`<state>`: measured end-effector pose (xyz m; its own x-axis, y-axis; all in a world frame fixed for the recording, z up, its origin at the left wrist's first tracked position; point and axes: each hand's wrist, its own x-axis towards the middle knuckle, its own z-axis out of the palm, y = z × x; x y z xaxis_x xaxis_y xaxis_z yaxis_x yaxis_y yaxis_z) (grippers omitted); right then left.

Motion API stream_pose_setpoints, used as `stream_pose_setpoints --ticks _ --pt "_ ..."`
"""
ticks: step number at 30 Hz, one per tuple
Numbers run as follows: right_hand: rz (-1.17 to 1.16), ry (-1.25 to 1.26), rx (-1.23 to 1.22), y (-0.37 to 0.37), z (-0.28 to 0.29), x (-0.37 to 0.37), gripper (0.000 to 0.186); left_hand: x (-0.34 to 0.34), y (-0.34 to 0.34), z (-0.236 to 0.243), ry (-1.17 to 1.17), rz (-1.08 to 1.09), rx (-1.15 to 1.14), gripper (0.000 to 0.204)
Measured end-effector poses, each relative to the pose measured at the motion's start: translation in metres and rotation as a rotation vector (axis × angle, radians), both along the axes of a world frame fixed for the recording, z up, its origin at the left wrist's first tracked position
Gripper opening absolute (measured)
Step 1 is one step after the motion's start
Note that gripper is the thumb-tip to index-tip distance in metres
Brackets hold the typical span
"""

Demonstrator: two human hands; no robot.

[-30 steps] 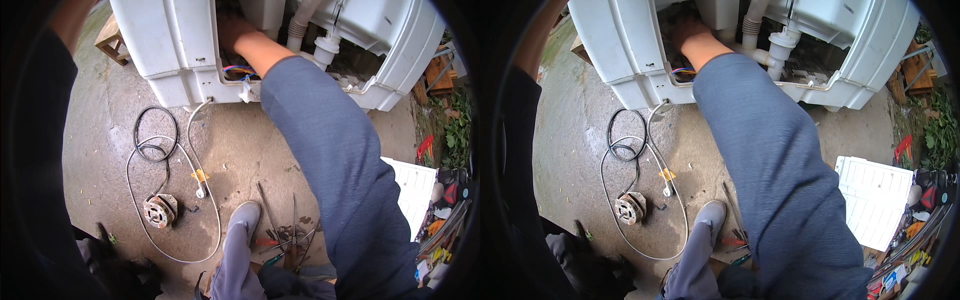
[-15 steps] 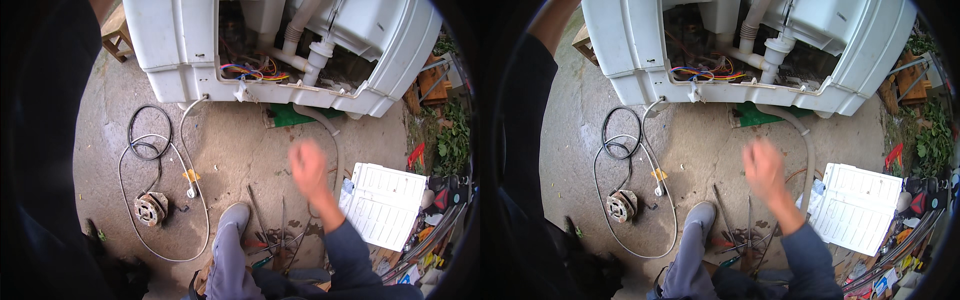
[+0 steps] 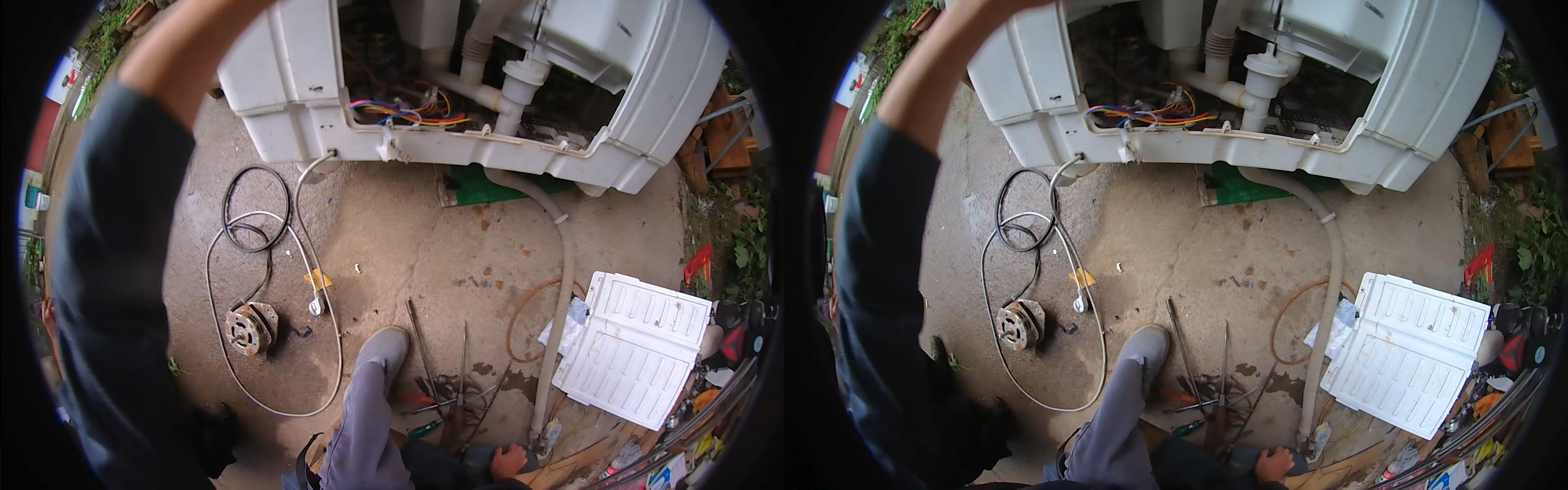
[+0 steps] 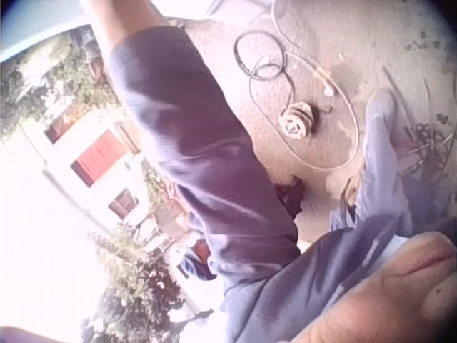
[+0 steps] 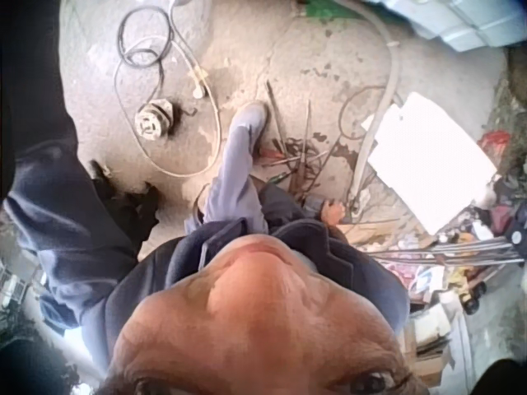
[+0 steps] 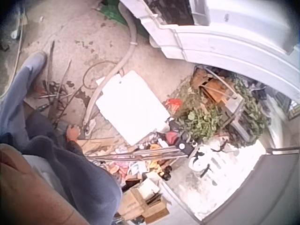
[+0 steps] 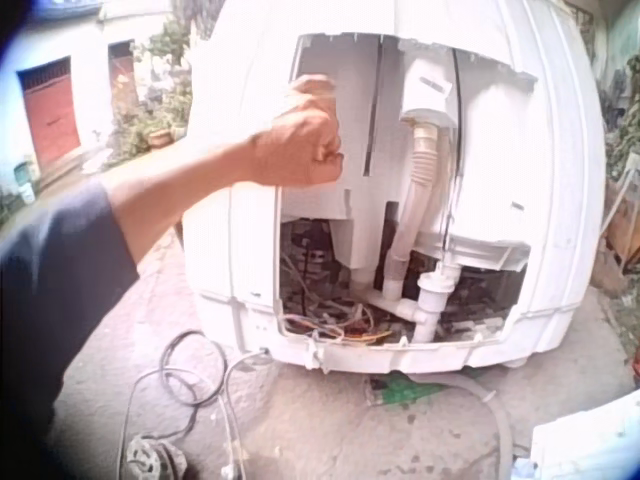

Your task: The person works on a disassembled washing machine, using a screwdriver to adjust internal components and wires. They manipulate hoses and electrical connections while seated on the ground in an outdoor workspace.

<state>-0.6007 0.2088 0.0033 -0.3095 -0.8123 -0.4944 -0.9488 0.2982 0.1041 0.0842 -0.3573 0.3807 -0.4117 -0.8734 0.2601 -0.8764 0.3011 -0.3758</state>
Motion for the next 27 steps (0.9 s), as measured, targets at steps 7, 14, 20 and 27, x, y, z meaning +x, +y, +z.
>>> stream_pose_setpoints --ticks 7,14,20,27 --pt "0.010 0.086 0.333 -0.036 0.019 0.018 0.047 -0.063 0.012 -0.119 0.143 0.349 0.342 0.021" --pt "0.050 0.038 0.284 -0.052 0.035 0.024 0.045 -0.029 -0.072 -0.168 0.073 0.725 0.502 0.040" --pt "0.054 0.037 0.221 -0.046 0.034 0.023 0.042 0.005 -0.113 -0.219 0.146 0.835 0.375 0.040" --pt "0.057 0.009 0.130 -0.043 0.032 0.022 0.038 -0.003 -0.117 -0.241 0.510 0.980 -0.377 0.052"
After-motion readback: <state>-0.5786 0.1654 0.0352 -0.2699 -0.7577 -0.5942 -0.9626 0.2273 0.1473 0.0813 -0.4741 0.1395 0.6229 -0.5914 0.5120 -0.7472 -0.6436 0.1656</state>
